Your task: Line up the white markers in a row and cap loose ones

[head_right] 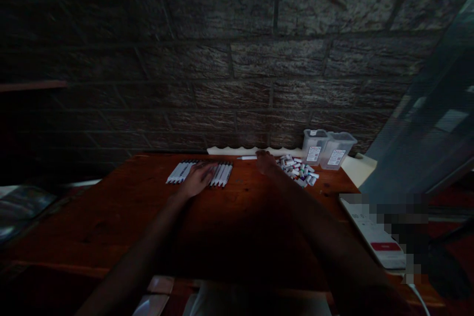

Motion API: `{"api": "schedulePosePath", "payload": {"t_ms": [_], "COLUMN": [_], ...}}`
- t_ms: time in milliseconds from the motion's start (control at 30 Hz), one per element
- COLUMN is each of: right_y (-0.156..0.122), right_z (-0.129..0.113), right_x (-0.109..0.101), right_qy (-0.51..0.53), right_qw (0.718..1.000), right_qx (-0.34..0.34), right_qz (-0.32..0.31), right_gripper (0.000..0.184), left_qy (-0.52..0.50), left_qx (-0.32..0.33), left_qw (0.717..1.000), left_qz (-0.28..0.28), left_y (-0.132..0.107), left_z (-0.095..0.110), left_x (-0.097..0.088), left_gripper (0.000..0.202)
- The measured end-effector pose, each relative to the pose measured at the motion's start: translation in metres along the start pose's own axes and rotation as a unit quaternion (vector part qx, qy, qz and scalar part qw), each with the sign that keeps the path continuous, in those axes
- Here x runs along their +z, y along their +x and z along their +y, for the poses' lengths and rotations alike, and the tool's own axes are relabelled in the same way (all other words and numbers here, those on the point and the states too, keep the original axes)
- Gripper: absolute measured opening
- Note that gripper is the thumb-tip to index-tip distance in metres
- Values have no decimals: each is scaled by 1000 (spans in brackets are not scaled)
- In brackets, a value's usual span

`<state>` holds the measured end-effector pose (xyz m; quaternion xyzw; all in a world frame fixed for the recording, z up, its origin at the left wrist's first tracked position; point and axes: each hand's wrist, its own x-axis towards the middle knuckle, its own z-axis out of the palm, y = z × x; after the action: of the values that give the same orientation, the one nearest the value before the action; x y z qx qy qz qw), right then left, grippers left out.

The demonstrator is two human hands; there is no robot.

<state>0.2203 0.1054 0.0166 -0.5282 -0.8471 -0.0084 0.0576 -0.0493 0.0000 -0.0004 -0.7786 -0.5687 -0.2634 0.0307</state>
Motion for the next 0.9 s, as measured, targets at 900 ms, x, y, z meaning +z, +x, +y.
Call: {"api": "schedulePosePath", "payload": {"t_ms": [900], "right_y": [-68], "right_z": [-48], "right_x": [33], "right_qy": [179], "right_qw": [961], "right_qx": [-153], "right_qz": [141], "right_gripper": [37], "left_qy": [115], "left_qx": [-399], "left_qw": [909], "left_qz": [-33], "left_y": [-20], "left_z": [-74], "left_x": [-58], "left_gripper": [40]}}
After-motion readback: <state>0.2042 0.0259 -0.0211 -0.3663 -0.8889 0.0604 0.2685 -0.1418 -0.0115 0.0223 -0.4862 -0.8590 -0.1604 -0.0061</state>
